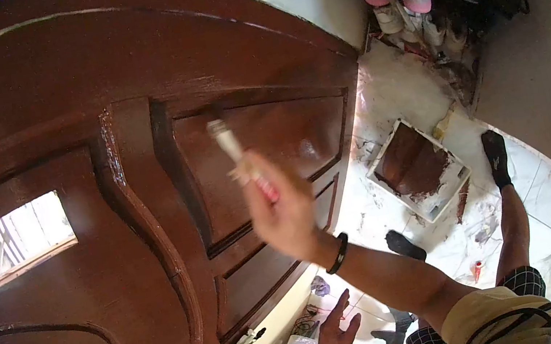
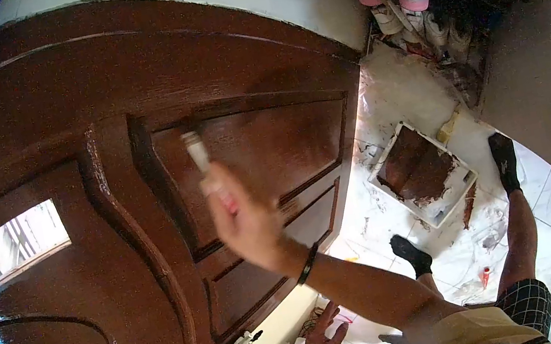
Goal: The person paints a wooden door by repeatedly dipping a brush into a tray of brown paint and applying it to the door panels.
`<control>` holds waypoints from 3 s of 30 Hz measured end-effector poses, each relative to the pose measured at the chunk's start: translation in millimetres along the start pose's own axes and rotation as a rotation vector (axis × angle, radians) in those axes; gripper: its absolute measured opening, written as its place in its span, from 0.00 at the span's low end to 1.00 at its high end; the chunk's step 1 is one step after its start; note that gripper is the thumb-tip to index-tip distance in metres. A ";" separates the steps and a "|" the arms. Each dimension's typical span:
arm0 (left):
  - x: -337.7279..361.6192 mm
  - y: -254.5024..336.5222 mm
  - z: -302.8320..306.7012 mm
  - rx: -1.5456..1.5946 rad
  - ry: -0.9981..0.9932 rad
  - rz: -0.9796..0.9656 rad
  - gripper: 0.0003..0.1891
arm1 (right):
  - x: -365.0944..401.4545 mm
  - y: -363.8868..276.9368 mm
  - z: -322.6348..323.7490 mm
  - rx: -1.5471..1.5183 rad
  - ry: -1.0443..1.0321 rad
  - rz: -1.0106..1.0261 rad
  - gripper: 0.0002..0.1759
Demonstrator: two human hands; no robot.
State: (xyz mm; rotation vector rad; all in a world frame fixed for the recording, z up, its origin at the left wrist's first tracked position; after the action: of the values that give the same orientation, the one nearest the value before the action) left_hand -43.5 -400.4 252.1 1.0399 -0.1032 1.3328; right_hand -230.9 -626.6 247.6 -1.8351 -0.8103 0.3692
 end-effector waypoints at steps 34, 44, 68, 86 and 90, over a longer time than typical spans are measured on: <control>30.9 -42.7 5.2 0.017 0.003 0.059 0.32 | -47.8 161.5 61.4 -0.443 0.157 -0.328 0.16; 37.8 -79.3 12.3 0.060 0.073 0.079 0.28 | -43.4 35.6 2.8 -0.358 -0.033 -0.160 0.17; -75.0 -79.7 -124.6 0.438 0.215 -0.079 0.32 | -100.2 65.1 90.8 1.149 -0.707 0.979 0.24; -175.3 -140.5 -180.2 0.506 0.559 -0.405 0.34 | -110.0 52.9 57.9 1.009 -0.589 1.456 0.26; -169.8 -133.5 -159.8 0.409 0.589 -0.412 0.34 | -116.3 138.2 105.9 1.207 -0.675 1.289 0.24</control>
State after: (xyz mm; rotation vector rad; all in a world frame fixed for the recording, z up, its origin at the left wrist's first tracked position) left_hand -61.7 -404.1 -15.9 0.8953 0.8124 1.2470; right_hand -328.2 -662.6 65.7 -0.7682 0.3691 1.8621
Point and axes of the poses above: each hand's wrist, its own x-axis away from the middle knuckle, its own z-axis out of the back of the hand, y = z × x, the point moved 3 cm from there along -x, towards the middle knuckle, and after that the axes turned 13 degrees about -z, right-handed, at the moved point
